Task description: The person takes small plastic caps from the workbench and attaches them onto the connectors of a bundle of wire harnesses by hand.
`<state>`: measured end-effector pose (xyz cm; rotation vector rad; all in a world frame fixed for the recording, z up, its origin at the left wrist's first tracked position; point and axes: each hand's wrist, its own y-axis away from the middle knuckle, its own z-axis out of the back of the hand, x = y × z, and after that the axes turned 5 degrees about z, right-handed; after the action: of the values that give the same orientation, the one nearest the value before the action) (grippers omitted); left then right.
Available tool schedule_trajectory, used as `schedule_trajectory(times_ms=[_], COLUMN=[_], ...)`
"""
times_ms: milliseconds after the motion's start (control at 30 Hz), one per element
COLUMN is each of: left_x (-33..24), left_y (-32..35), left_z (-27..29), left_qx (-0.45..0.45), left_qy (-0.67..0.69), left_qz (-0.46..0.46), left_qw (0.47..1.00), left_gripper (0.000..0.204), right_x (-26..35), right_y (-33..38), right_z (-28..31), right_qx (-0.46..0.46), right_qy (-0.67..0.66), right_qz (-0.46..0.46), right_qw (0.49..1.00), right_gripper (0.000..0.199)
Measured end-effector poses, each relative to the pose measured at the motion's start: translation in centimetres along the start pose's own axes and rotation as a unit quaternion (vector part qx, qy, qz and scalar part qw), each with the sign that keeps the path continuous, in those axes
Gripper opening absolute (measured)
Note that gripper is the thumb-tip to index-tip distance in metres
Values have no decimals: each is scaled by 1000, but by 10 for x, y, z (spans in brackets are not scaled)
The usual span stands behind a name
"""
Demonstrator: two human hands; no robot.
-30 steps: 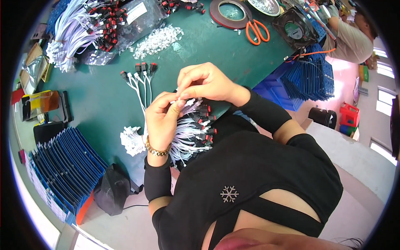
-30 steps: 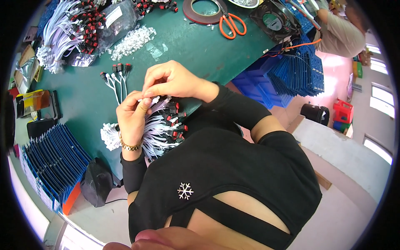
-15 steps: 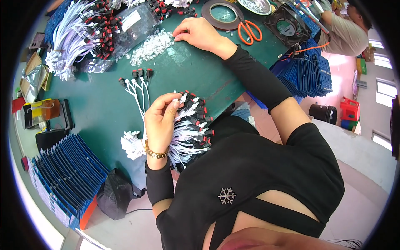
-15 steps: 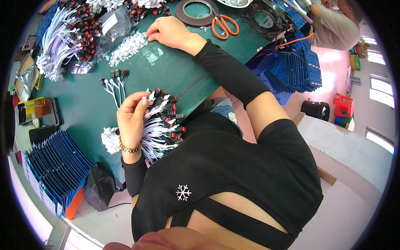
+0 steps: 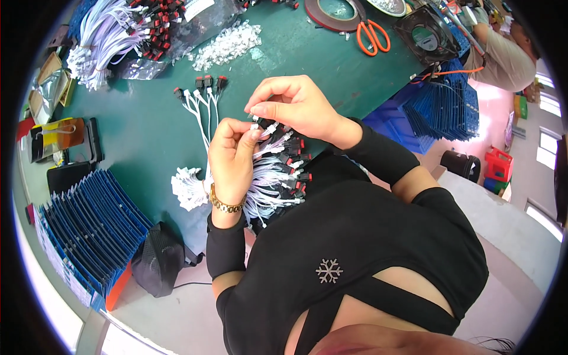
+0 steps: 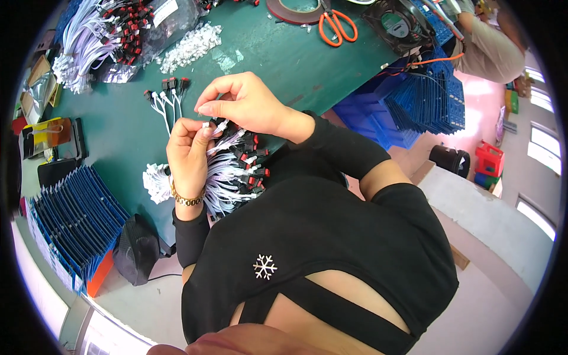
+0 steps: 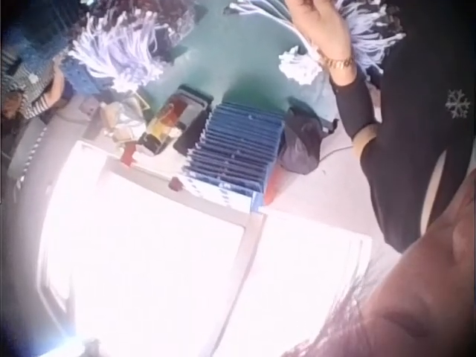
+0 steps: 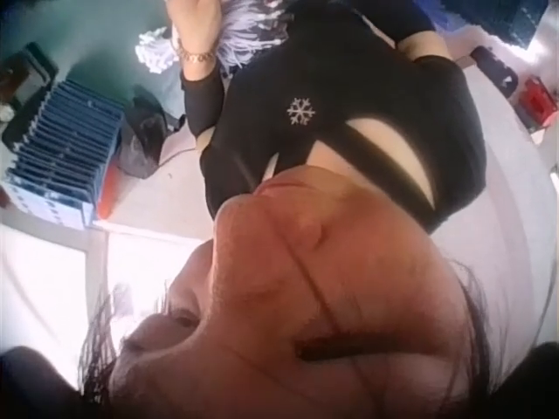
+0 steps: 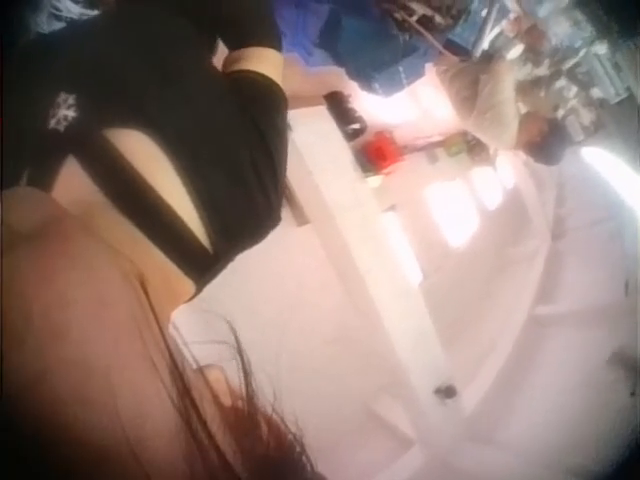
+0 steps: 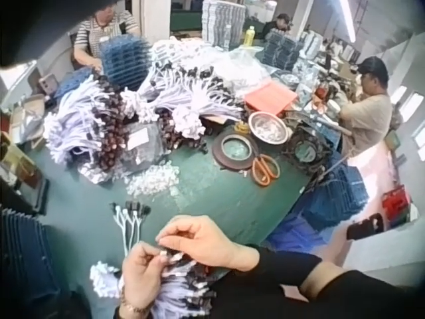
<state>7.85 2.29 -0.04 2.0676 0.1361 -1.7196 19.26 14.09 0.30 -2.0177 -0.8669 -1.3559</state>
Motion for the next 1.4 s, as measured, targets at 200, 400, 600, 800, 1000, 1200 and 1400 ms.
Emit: schedule_trajectory(times_ms=[200,400,600,800,1000,1200,1400], left_x=[-1,1,3,3,2,0,0], left_y=[6,6,9,8,7,8,9], left_z=[0,4,4,4,4,4,2], left_qx=[-20,-8,-5,-3,5,10,8], left_qy=[24,34,48,40,29,39,52], left_qz=[-32,-50,-50,-57,-58,-54,-40], left_qw=[999,998,998,998,998,998,998], left_gripper=[5,5,6,6,6,6,6], right_x=[0,1,6,7,8,10,12], right_y=[10,14,15,14,14,13,11], right_z=[-6,-6,-8,-8,-6,-4,-5], right_qx=[15,12,2,2,2,24,38], right_qy=[-19,105,205,232,256,269,315], right_qz=[-35,18,72,101,116,131,161], right_qw=[999,994,976,968,960,954,935], right_gripper=[9,8,6,6,6,6,6])
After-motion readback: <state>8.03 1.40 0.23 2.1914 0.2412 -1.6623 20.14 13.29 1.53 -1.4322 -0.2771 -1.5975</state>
